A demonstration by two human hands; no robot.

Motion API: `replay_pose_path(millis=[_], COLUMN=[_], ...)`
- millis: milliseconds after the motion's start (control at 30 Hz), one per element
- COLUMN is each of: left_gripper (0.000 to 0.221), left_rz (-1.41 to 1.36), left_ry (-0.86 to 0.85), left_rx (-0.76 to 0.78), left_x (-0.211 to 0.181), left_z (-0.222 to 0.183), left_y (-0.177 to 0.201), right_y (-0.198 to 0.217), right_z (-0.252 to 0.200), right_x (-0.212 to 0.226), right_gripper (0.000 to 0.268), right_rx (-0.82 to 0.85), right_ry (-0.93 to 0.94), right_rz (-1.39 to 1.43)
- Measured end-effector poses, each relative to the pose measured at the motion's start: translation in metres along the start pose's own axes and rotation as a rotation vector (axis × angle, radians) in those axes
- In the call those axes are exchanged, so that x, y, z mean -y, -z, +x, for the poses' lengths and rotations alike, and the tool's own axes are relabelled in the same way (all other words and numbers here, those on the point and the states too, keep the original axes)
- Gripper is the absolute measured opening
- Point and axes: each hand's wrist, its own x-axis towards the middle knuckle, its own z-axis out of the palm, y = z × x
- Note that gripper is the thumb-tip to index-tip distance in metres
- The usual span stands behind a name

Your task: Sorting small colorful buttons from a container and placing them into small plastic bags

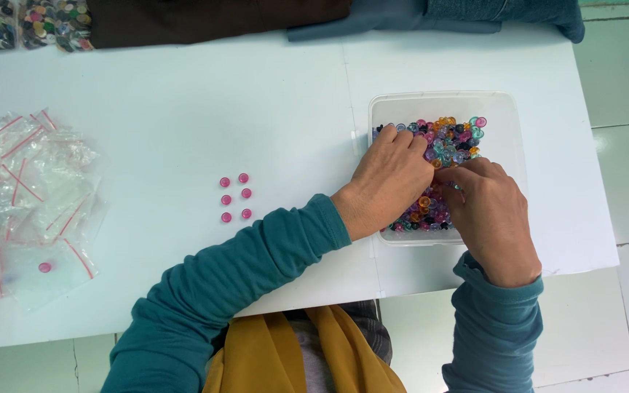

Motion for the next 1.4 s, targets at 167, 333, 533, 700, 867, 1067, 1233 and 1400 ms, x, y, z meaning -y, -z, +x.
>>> replay_pose_path(millis=[167,333,533,700,867,1067,1233,1400], left_gripper=[0.009,0.009,0.022,0.016,0.017,0.016,0.013,0.011], left_rz=[0.009,-0.003,-0.114,-0.214,-0.179,-0.223,-0.328,-0.347], left_ry=[-0.01,-0.01,-0.003,0.028,0.172,0.319,0.366,0.375], left_rx=[-0.128,-0.291,-0.336,-0.338,-0.327,-0.072,0.024,0.101], left_x=[0.003,0.013,0.052,0.11,0.141,0.136,0.131,0.129], left_z=[-0.006,-0.021,-0.072,-0.148,-0.229,-0.284,-0.291,-0.283], left_y=[0.002,0.02,0.063,0.095,0.093,0.062,0.047,0.056], right_y=[0.0,0.005,0.025,0.032,0.009,-0.048,-0.072,-0.07], right_z=[-0.005,-0.011,-0.021,-0.032,-0.022,-0.012,-0.012,-0.012], right_x=[0.001,0.008,0.053,0.109,0.168,0.221,0.236,0.243], right_gripper=[0.027,0.019,0.019,0.014,0.019,0.014,0.009,0.009], right_rx=[-0.004,-0.098,-0.27,-0.335,-0.252,-0.093,-0.067,0.008], right_ry=[-0.048,-0.013,0.184,0.306,0.527,0.601,0.58,0.567], right_rz=[0.067,0.107,0.223,0.35,0.381,0.385,0.305,0.242])
